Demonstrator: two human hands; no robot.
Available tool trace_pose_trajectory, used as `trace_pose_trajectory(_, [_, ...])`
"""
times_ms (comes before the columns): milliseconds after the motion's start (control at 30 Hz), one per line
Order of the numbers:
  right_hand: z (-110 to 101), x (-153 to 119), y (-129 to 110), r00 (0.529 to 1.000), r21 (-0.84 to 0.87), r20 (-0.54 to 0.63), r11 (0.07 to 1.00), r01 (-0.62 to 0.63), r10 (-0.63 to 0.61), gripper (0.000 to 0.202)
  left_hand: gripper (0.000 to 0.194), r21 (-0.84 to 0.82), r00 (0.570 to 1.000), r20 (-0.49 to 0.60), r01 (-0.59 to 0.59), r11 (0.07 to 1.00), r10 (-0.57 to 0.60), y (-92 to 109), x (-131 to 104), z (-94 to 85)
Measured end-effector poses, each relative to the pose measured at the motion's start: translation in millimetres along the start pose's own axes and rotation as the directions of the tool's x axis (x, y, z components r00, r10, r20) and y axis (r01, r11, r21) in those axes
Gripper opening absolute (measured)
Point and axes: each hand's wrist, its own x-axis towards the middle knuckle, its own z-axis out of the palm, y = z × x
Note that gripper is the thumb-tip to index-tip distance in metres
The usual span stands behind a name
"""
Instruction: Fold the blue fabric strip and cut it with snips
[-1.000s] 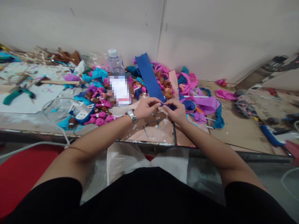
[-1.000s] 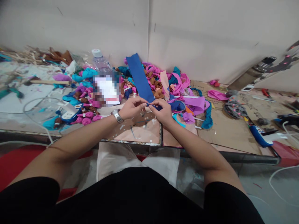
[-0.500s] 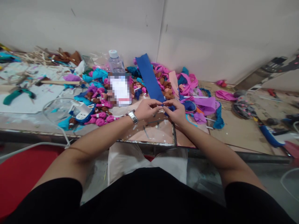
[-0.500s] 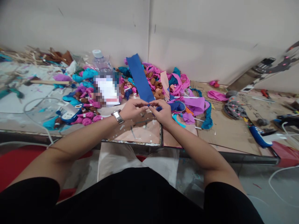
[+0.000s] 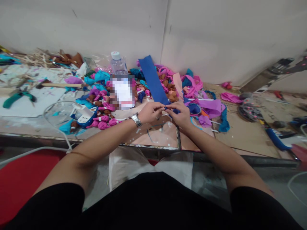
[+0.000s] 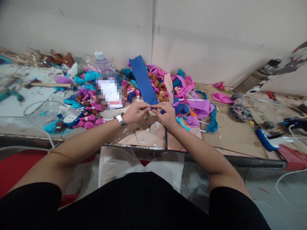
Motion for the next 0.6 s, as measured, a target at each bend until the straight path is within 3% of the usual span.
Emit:
trace_pose_trajectory(133, [0.0,-0.6,2.7,1.0,-0.025,0.018,1.0,-0.018,0.018,0.031,0.038,0.009,1.0,-0.009,0.013,1.0,-0.013,2.3,-0.7,2.0])
trace_pose_trajectory(333, [-0.3,-0.2,4.6,1.0,-0.049,0.023,0.999,0.013,-0.012,0.029,0.035,-0.019,0.987,-0.103,0.123,0.992,-0.124,2.7,-1.4,3.3])
trace_pose_trajectory(467, [-0.4,0.0,2.0,1.0,-0.056,0.007,0.998,0.014,-0.014,0.026,0.037,-0.059,0.987,-0.078,0.137,0.989,-0.141,3.1,-1.5,3.6])
trace_pose_trajectory(600, [-0.3,-0.6,-1.0,1.0,-0.034,-0.002,0.999,0.019,-0.019,0.025,0.042,-0.203,0.984,-0.036,0.164,0.965,-0.175,2.6,-1.1,4.9])
